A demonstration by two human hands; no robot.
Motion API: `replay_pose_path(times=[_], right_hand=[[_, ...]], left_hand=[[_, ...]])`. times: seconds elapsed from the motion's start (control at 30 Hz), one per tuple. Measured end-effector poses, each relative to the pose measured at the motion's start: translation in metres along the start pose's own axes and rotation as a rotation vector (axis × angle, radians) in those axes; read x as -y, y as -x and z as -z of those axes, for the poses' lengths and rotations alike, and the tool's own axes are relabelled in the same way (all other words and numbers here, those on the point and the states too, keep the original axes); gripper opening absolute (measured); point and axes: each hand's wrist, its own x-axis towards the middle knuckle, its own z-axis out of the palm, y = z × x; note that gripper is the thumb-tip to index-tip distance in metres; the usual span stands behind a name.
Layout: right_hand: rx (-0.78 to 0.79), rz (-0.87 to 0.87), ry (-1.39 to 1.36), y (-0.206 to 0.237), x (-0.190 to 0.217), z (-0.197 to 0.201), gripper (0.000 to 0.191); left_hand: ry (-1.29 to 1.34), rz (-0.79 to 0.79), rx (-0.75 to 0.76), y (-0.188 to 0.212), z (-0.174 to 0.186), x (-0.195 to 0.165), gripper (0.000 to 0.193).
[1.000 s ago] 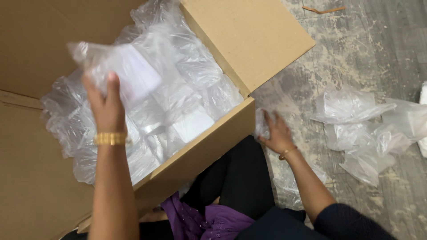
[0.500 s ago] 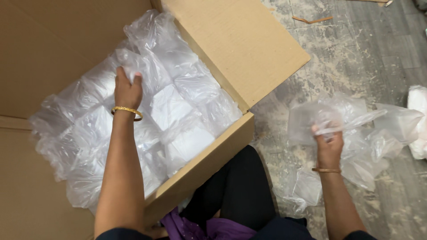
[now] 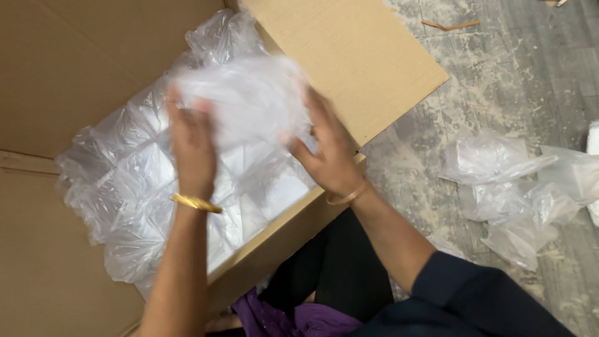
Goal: The person sits on the floor and packs white foam blocks into a large cardboard box, placing each plastic-wrapped block into a grid inside the box. They occasionally pick up wrapped blocks from the floor, press the layer flat, and cover the packed blocks with a plastic sheet.
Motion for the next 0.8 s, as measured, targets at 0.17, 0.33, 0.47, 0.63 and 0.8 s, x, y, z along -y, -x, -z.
replay_pose_path(times=[0.17, 0.33, 0.47, 0.63, 0.8], right_hand=[[-0.301, 0.01, 0.548, 0.08, -0.006, 0.083, 0.057], [0.221, -0.529, 1.096, 0.234, -0.047, 0.18, 0.114], [0.411, -0.771, 1.032, 0.351, -0.084, 0.2, 0.129], [0.215, -0.93, 1.017, 0.356, -0.114, 0.179, 0.126], [-0.16, -0.522, 0.589, 0.261, -0.062, 0.155, 0.116]], left_hand=[[-0.321, 0.049, -0.386, -0.117, 0.052, 0.079, 0.069], [-0.877, 0.324, -0.174, -0.152, 0.014, 0.105, 0.088], [-0.924, 0.508, -0.051, -0.152, 0.009, 0.104, 0.087], [-1.042, 0.18, -0.172, -0.128, 0.014, 0.065, 0.072], [-0.299, 0.013, 0.309, 0.032, -0.056, -0.054, 0.049]])
